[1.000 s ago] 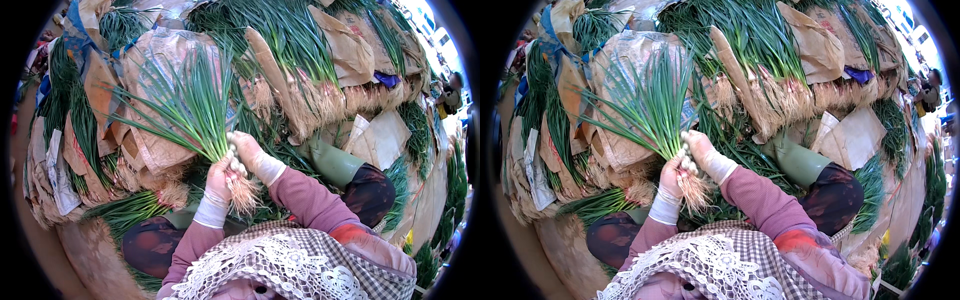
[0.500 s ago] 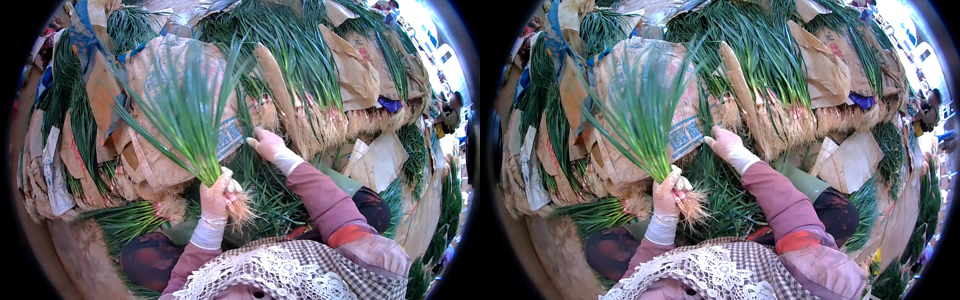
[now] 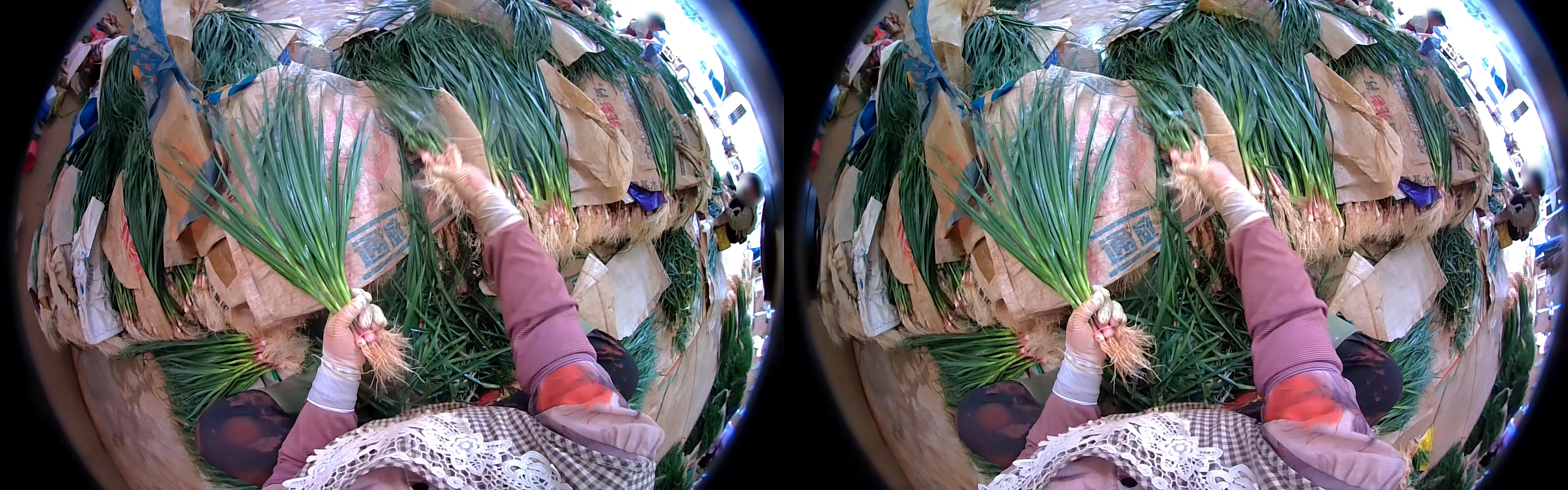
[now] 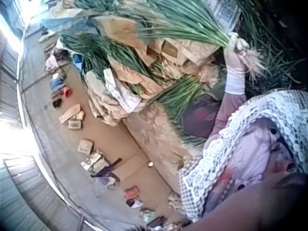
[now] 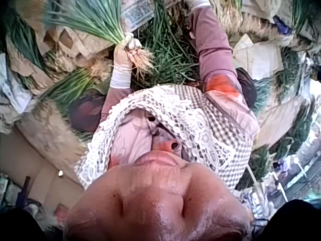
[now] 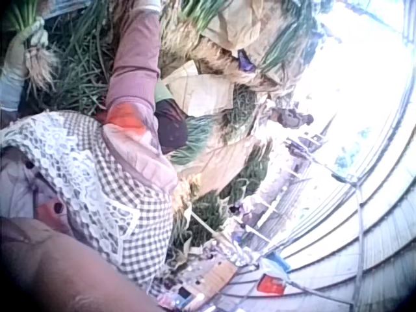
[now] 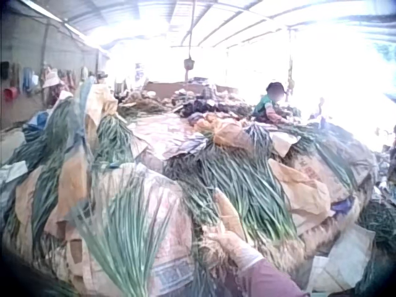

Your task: The person sorts green onions by hand, peeling away outer leaves and organizing them into bundles while sitting among large piles of produce on a tarp.

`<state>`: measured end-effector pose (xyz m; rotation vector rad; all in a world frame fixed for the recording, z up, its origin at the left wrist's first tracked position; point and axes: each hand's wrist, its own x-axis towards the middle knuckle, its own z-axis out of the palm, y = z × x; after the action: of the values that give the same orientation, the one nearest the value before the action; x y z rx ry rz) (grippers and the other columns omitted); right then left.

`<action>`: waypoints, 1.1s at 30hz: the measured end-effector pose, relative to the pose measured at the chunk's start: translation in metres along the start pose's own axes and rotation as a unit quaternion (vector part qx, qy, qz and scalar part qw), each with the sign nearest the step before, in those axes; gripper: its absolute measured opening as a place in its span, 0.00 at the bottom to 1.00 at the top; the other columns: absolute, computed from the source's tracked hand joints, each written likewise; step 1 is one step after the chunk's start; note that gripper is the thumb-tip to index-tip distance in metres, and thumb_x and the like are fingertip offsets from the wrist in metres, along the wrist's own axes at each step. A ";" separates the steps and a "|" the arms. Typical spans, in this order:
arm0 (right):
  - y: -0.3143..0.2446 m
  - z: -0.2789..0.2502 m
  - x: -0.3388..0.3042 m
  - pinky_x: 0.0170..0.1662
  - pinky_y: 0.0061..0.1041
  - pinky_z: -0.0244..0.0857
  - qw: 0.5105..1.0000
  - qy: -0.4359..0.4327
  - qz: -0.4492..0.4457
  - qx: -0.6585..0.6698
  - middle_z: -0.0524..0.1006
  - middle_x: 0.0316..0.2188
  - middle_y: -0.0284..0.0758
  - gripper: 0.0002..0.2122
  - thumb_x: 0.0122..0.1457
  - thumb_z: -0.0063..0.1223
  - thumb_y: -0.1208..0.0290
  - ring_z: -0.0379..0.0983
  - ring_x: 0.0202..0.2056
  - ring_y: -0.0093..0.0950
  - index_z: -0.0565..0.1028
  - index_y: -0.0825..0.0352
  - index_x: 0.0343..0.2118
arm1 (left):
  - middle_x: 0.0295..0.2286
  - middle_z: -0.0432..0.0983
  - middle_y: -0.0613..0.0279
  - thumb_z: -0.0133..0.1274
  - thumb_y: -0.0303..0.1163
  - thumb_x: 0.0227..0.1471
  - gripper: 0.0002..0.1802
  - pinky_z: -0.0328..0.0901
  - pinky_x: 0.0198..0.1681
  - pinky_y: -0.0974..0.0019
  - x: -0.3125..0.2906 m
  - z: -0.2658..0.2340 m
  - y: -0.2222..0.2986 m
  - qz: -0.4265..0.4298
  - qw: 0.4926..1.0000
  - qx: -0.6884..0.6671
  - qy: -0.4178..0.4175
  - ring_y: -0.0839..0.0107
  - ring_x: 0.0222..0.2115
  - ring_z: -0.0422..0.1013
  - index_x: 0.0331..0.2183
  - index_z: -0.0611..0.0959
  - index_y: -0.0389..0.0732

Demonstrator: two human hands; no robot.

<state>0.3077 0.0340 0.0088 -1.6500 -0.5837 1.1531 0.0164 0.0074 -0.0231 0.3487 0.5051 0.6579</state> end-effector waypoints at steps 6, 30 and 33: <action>0.029 0.020 -0.036 0.40 0.21 0.59 0.829 -0.141 0.000 0.541 0.71 0.36 0.32 0.20 0.49 0.50 0.59 0.66 0.36 0.22 0.65 0.63 0.44 | 0.18 0.68 0.54 0.46 0.27 0.43 0.05 0.56 0.09 0.80 -0.015 0.027 0.019 0.120 0.987 0.099 -0.047 0.78 0.09 0.58 0.25 0.69 0.36; 0.102 0.086 -0.031 0.36 0.33 0.61 0.806 0.118 -0.065 -0.576 0.71 0.29 0.42 0.11 0.48 0.45 0.65 0.68 0.33 0.36 0.66 0.66 0.32 | 0.11 0.61 0.68 0.45 0.26 0.45 0.08 0.66 0.32 0.62 -0.040 0.024 0.014 0.040 0.992 0.115 0.022 0.75 0.13 0.63 0.31 0.72 0.33; 0.076 0.069 -0.041 0.22 0.24 0.63 0.980 0.033 -0.013 -0.198 0.71 0.20 0.37 0.09 0.47 0.48 0.69 0.69 0.19 0.27 0.67 0.68 0.28 | 0.11 0.62 0.68 0.45 0.27 0.46 0.08 0.66 0.32 0.61 -0.045 0.003 0.012 0.024 0.995 0.081 0.053 0.74 0.15 0.64 0.30 0.73 0.33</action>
<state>0.2171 0.0029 -0.0473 -2.0024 -0.8286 1.0012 -0.0184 -0.0134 -0.0005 0.4818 0.6556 0.6853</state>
